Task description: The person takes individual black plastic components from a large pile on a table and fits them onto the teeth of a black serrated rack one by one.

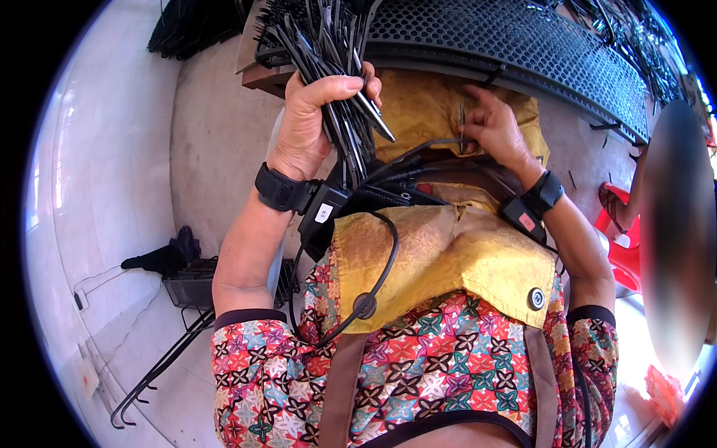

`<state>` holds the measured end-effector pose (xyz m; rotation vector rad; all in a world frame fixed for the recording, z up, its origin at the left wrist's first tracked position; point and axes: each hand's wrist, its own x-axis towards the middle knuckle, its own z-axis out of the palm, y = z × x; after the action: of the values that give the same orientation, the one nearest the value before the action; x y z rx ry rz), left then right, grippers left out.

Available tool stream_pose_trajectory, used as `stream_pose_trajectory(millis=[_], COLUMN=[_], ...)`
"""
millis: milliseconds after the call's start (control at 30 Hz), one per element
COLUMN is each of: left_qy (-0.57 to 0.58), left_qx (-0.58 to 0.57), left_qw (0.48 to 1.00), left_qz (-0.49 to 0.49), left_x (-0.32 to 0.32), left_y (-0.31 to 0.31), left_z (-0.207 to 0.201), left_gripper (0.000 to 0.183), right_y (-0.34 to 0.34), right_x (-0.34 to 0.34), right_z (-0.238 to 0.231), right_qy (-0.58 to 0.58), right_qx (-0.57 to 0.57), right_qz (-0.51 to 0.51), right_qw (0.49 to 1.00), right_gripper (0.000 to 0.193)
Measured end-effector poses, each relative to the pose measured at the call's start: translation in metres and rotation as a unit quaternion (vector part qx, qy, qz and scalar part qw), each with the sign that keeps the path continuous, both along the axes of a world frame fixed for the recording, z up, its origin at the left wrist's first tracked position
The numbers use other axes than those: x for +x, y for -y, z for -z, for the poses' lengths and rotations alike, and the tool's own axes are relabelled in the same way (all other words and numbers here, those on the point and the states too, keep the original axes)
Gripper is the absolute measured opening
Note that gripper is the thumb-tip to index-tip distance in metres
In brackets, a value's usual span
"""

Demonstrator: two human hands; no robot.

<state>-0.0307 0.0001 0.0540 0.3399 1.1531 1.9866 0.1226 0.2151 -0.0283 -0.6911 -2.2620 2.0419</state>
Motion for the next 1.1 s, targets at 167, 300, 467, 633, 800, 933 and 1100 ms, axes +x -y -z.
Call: stream_pose_trajectory(millis=[167, 300, 467, 633, 800, 933, 1100], left_qy=[0.008, -0.003, 0.028, 0.037, 0.003, 0.019, 0.01], left_qx=[0.005, -0.026, -0.047, -0.019, -0.031, -0.037, -0.037], left_qw=[1.0, 0.999, 0.998, 0.999, 0.999, 0.999, 0.999], left_qz=[-0.021, -0.022, -0.012, -0.002, 0.016, 0.027, 0.021], left_x=[-0.006, 0.005, 0.018, 0.019, 0.019, 0.02, 0.02], left_y=[-0.004, -0.006, -0.002, -0.006, -0.006, -0.009, -0.01], left_z=[-0.011, -0.015, 0.003, 0.004, 0.005, 0.005, 0.007], left_gripper=[0.027, 0.023, 0.033, 0.03, 0.025, 0.027, 0.028], right_y=[0.008, 0.016, 0.007, -0.008, -0.011, -0.016, -0.017], right_x=[0.007, 0.002, -0.032, -0.084, -0.125, -0.138, -0.146], right_z=[-0.019, -0.051, -0.096, -0.118, -0.114, -0.105, -0.097], right_qy=[-0.078, -0.178, -0.262, -0.355, -0.409, -0.389, -0.361], right_qx=[0.175, 0.276, 0.226, 0.18, 0.161, 0.211, 0.295], right_qz=[-0.046, 0.02, 0.128, 0.165, 0.162, 0.128, 0.111], right_qw=[0.981, 0.944, 0.93, 0.902, 0.884, 0.888, 0.878], right_gripper=[0.057, 0.041, 0.027, 0.024, 0.023, 0.022, 0.025])
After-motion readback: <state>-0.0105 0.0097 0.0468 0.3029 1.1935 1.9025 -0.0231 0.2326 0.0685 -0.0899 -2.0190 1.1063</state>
